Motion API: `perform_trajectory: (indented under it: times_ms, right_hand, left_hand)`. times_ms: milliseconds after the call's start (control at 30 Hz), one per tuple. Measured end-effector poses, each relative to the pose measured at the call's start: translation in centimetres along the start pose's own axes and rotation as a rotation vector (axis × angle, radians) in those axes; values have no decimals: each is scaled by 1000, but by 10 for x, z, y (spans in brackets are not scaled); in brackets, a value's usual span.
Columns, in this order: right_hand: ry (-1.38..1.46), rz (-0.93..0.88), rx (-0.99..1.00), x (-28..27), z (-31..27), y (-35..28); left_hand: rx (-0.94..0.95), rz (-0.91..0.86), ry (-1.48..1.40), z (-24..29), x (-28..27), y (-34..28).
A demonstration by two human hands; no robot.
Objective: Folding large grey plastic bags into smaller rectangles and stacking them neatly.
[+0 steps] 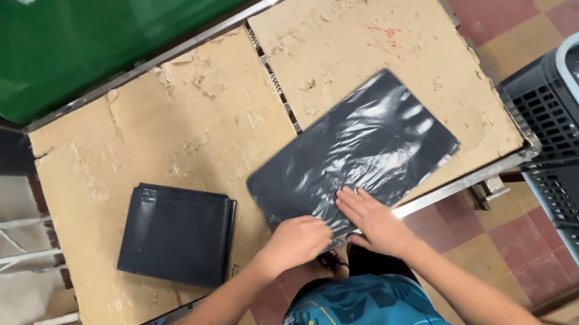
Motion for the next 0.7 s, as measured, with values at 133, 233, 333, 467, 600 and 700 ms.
perform_trajectory:
  times_ms: [133,233,333,467,600,700]
  right_hand:
    - [340,167,96,-7,-5,-24]
    - [817,320,491,55,70,-103]
    - [1263,526,1049,46,94,-115]
    - [1551,880,1342,19,100,-101]
    - [1610,847,1406,18,110,-105]
    - [1642,809,1453,27,118,-110]
  left_hand:
    - [-149,-549,-409,5,-19,82]
    - [-526,-642,-851,-58,6,131]
    - [-937,-579,-1141,-51,-51,161]
    - [-666,-299,-727,-124,11,147]
    - [-548,-70,-211,-105,25,143]
    - [-545,154,27,-82,10,155]
Point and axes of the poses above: each hand's wrist, its own y-axis towards the middle knuckle, its own x-axis out of the palm, z = x × y, the point moved 4 cm from there along y, towards the middle knuckle, and after that the axes turned 7 degrees about -x, right-handed, at the moved point
